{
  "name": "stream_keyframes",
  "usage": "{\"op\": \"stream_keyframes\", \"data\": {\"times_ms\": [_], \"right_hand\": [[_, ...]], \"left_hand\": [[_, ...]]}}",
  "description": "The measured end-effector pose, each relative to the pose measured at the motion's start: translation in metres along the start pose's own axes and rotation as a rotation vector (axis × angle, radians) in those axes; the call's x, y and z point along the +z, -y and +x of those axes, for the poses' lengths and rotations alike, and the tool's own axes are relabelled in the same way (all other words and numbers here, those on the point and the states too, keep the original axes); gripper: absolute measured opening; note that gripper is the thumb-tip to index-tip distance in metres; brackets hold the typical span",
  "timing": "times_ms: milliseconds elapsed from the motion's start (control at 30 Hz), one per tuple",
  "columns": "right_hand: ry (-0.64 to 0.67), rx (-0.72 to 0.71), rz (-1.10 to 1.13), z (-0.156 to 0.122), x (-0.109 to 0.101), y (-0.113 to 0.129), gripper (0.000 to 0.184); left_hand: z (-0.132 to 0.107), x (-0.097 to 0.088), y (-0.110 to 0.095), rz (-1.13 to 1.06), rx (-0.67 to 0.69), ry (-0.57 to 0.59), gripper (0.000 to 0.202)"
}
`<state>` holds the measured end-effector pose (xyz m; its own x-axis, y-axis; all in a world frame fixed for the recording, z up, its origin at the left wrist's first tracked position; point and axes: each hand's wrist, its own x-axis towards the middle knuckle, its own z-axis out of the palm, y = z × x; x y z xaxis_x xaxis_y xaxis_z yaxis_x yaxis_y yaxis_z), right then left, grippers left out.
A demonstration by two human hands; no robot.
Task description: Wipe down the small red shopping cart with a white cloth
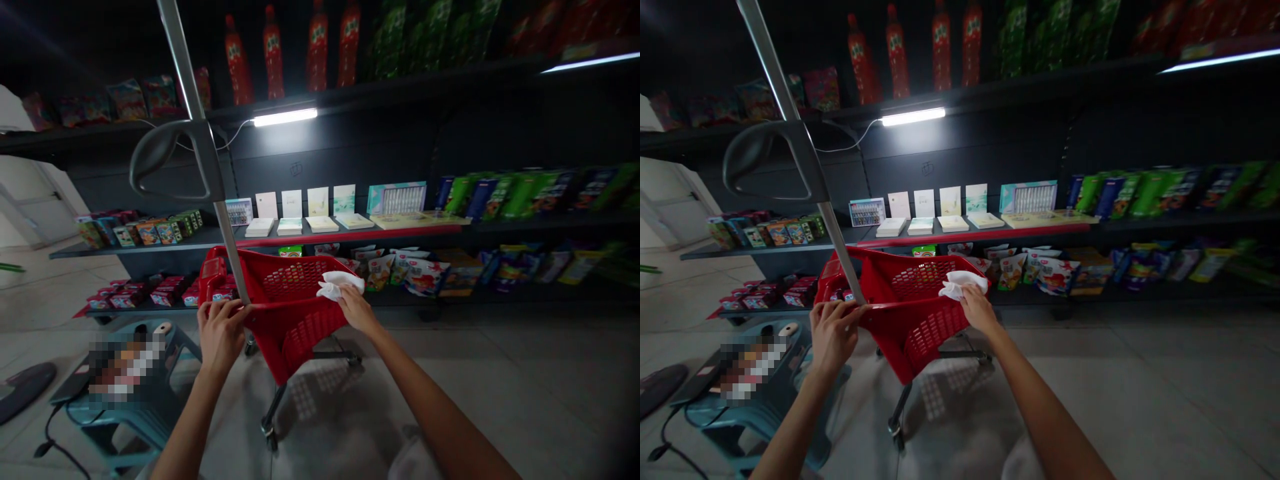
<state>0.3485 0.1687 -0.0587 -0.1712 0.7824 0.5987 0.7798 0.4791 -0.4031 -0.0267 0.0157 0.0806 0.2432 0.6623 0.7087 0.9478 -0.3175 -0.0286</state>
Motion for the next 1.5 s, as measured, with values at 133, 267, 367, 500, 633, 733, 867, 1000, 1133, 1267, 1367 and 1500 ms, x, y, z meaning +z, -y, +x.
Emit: {"op": "stream_keyframes", "data": {"times_ms": [133, 267, 367, 500, 633, 733, 867, 1000, 1133, 1267, 1367, 1500], "right_hand": [[-0.077, 0.061, -0.099, -0.004, 0.004, -0.013, 0.039], [-0.139, 0.151, -0.168, -0.007, 0.005, -0.009, 0.043], [-0.172, 0.193, -0.201, -0.009, 0.002, 0.003, 0.044], [-0.204, 0.150, -0.152, -0.010, 0.006, 0.041, 0.041], [-0.169, 0.067, -0.020, -0.011, 0.017, 0.093, 0.039], [-0.125, 0.014, 0.033, -0.006, 0.016, 0.114, 0.040], [-0.004, -0.070, -0.009, 0.004, -0.005, 0.092, 0.038], [-0.018, 0.065, -0.044, 0.009, -0.018, 0.038, 0.038], [-0.163, 0.210, -0.041, 0.006, -0.019, -0.006, 0.044], [-0.378, 0.357, -0.019, 0.001, -0.019, -0.028, 0.049], [-0.531, 0.493, -0.011, 0.000, -0.019, -0.041, 0.058], [-0.658, 0.705, 0.029, -0.003, -0.014, -0.052, 0.059]], "left_hand": [[0.010, 0.014, 0.008, 0.000, 0.012, 0.019, 0.047], [0.019, 0.022, 0.003, 0.031, 0.028, 0.035, 0.051], [0.028, 0.021, -0.011, 0.091, 0.033, 0.094, 0.053], [0.040, 0.023, -0.029, 0.146, 0.043, 0.141, 0.035], [0.046, 0.037, -0.032, 0.219, 0.051, 0.139, 0.034], [0.046, 0.048, -0.025, 0.198, 0.062, 0.120, 0.029], [0.047, 0.053, -0.015, 0.147, 0.089, 0.078, 0.032], [0.049, 0.053, -0.014, 0.155, 0.104, 0.094, 0.036], [0.051, 0.056, -0.016, 0.146, 0.095, 0.092, 0.037], [0.053, 0.057, -0.016, 0.123, 0.096, 0.092, 0.035], [0.056, 0.057, -0.013, 0.102, 0.124, 0.116, 0.033], [0.061, 0.055, -0.007, 0.093, 0.174, 0.170, 0.034]]}}
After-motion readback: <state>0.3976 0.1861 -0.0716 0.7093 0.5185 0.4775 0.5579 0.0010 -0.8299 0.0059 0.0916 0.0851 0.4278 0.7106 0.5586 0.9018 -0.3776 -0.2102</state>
